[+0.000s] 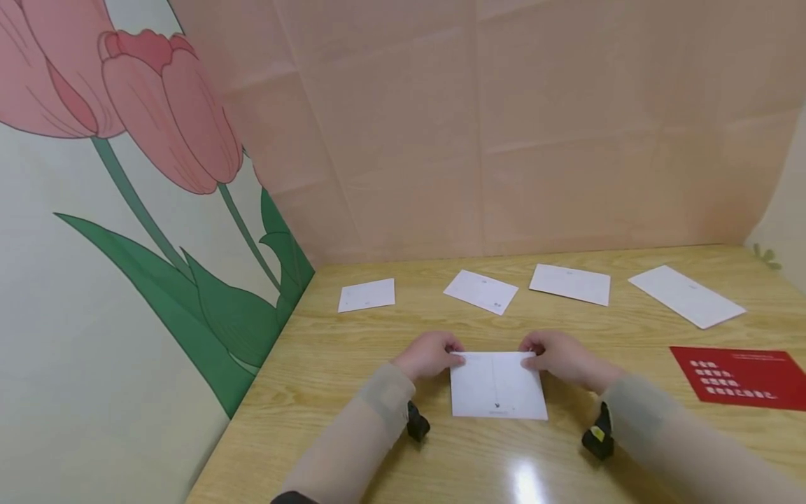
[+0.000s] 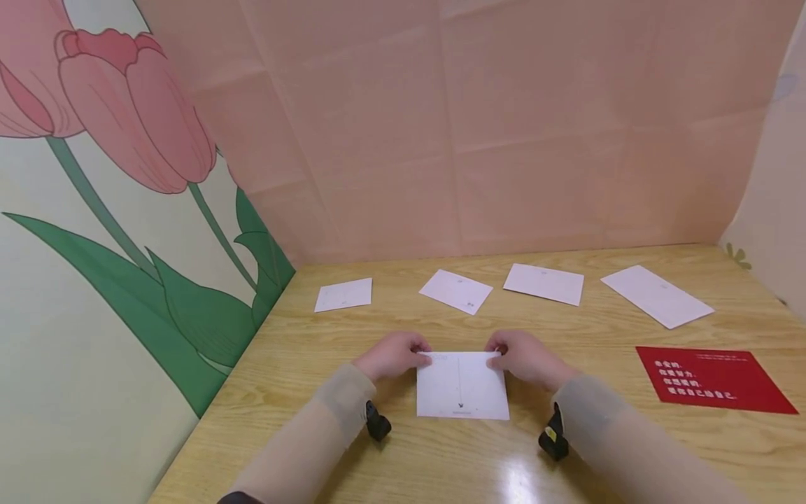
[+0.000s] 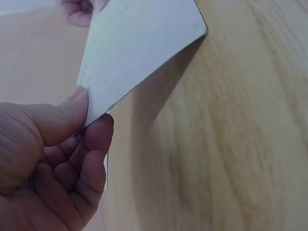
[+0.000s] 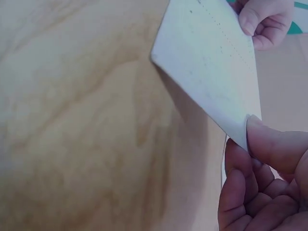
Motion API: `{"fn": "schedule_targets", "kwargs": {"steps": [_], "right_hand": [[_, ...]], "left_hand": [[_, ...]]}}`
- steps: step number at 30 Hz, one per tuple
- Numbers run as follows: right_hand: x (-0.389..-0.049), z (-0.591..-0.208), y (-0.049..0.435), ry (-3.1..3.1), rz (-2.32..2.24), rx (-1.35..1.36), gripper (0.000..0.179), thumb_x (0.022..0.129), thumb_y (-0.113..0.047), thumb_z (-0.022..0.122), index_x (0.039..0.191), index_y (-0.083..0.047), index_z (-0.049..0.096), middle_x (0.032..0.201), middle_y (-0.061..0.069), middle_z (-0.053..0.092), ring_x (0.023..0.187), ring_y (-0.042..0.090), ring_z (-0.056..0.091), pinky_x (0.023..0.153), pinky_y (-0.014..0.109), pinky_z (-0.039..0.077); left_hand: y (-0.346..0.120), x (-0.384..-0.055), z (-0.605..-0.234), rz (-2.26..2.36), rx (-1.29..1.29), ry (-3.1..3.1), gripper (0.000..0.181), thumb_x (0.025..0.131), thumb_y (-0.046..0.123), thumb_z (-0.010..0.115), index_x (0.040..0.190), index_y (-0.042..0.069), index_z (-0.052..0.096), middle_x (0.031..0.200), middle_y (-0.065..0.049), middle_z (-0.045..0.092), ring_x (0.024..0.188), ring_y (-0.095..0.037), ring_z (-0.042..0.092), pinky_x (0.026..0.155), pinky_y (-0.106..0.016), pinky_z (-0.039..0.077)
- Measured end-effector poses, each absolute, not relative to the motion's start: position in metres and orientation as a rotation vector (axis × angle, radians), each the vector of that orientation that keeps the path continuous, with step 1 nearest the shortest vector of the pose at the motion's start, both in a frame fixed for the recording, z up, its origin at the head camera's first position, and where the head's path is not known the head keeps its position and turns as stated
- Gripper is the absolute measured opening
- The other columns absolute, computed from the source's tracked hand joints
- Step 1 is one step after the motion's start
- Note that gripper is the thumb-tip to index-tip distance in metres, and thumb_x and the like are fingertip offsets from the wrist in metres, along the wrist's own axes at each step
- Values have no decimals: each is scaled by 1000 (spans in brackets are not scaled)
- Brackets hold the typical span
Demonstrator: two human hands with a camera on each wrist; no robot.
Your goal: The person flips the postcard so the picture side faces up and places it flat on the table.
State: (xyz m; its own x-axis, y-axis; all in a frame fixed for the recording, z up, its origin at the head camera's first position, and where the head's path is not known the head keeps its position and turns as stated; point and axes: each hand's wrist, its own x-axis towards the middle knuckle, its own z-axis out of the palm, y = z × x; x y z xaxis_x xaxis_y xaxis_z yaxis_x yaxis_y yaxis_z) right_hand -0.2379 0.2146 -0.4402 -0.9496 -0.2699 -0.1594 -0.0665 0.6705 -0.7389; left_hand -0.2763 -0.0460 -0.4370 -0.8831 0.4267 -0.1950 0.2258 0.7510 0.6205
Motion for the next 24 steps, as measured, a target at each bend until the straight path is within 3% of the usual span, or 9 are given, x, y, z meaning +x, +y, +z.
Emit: {"fn": "schedule_targets", "kwargs": {"steps": [6,24], "right_hand": [[-237,-430,217,2626,-1192,-281,14,89,-10,68,102,-5,64,93,6,59,84,22,52,72,36,50],[-235,-400,226,2795,-1162,-433,14,91,-15,66,102,-7,66,93,4,62,85,21,54,71,34,48]], "left_hand": [[-45,-276,-429,970,474,2581,9,89,23,71,96,17,70,84,7,61,75,-12,56,67,-26,47],[-41,-272,-403,1057,645,2681,5,92,21,66,92,17,70,82,8,62,72,-9,54,62,-24,47]]}}
